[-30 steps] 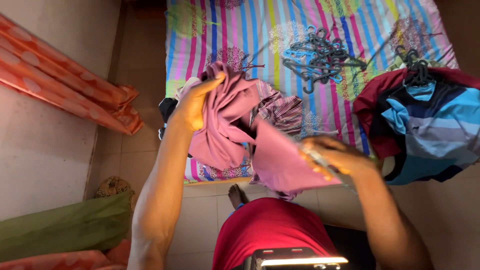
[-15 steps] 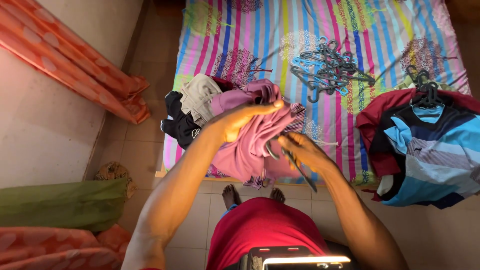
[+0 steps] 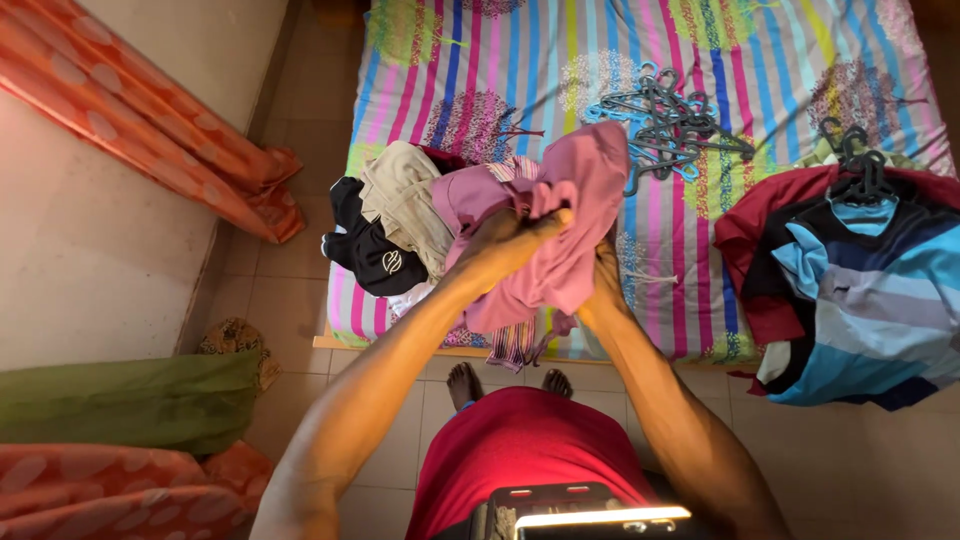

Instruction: The person is hanging various items of clothing, such as shirts and pants, onto plastic hangers on a bed.

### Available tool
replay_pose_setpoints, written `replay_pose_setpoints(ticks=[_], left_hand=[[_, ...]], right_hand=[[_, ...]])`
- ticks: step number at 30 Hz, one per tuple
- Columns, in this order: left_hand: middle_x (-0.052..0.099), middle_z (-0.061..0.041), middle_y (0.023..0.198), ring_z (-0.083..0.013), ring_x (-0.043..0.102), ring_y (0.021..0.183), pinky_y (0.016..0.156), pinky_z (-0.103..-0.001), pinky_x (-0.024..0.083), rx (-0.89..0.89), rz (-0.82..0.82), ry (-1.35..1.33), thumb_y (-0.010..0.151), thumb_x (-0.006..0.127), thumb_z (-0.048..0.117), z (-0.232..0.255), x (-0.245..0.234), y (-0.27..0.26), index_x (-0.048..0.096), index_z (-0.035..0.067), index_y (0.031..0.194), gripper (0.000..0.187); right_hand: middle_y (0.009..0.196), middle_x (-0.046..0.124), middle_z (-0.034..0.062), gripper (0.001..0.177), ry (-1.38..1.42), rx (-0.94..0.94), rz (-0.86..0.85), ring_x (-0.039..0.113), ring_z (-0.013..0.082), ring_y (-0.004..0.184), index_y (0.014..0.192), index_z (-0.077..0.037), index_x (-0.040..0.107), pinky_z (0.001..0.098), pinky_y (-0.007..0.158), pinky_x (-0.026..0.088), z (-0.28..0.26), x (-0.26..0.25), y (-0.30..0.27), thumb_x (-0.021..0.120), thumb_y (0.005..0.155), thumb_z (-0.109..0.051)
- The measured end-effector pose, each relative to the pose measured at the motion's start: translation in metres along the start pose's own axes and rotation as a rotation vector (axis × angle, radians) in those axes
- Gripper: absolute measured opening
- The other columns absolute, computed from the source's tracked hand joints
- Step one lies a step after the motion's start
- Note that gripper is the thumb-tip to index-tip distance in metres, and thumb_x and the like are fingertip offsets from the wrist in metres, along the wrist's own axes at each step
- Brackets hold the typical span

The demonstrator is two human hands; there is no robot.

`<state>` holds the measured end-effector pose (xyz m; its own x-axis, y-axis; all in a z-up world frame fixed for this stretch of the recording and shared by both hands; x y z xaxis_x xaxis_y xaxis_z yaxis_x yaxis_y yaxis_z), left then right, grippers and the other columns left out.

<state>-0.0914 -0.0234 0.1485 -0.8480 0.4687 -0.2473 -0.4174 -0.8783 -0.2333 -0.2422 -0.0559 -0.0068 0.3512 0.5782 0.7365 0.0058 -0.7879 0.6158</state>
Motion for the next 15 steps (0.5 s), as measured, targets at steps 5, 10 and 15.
replay_pose_setpoints(ticks=[5,10,15], left_hand=[[0.066,-0.015,0.063,-0.0264,0.068,0.056,0.053,-0.043,0.050,-0.051,0.235,0.467,0.083,0.074,0.060,-0.018,-0.004,0.011,0.068,-0.003,0.071,0.064],[0.069,-0.024,0.072,-0.0399,0.072,0.068,0.064,-0.049,0.057,0.014,0.263,0.721,0.087,0.073,0.056,0.004,0.018,0.000,0.065,-0.007,0.083,0.063],[0.070,-0.026,0.084,-0.0406,0.072,0.071,0.064,-0.049,0.058,0.205,0.184,0.778,0.089,0.071,0.031,0.027,0.037,-0.012,0.065,-0.009,0.097,0.041]], right_hand=[[0.141,0.058,0.0110,0.056,-0.357,0.505,0.636,0.059,0.0252,0.129,0.150,-0.002,0.044,0.0430,0.115,0.047,-0.058,0.057,-0.031,0.054,0.106,-0.035],[0.140,0.058,0.0059,0.080,-0.379,0.492,0.961,0.059,0.0217,0.125,0.150,-0.016,0.041,0.0406,0.109,0.047,-0.055,0.087,-0.016,0.065,0.086,-0.059],[0.125,0.069,0.0056,0.053,-0.190,0.562,0.892,0.065,0.0206,0.119,0.131,-0.011,0.057,0.0402,0.104,0.051,-0.050,0.057,-0.041,0.074,0.091,-0.041]])
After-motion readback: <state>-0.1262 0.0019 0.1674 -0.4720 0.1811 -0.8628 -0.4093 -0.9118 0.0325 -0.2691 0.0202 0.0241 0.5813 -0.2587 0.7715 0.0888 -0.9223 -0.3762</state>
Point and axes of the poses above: each hand's wrist, its own y-axis towards the middle knuckle, its own x-axis out of the palm, z = x × y, the point moved 2 cm from there along y, towards the middle knuckle
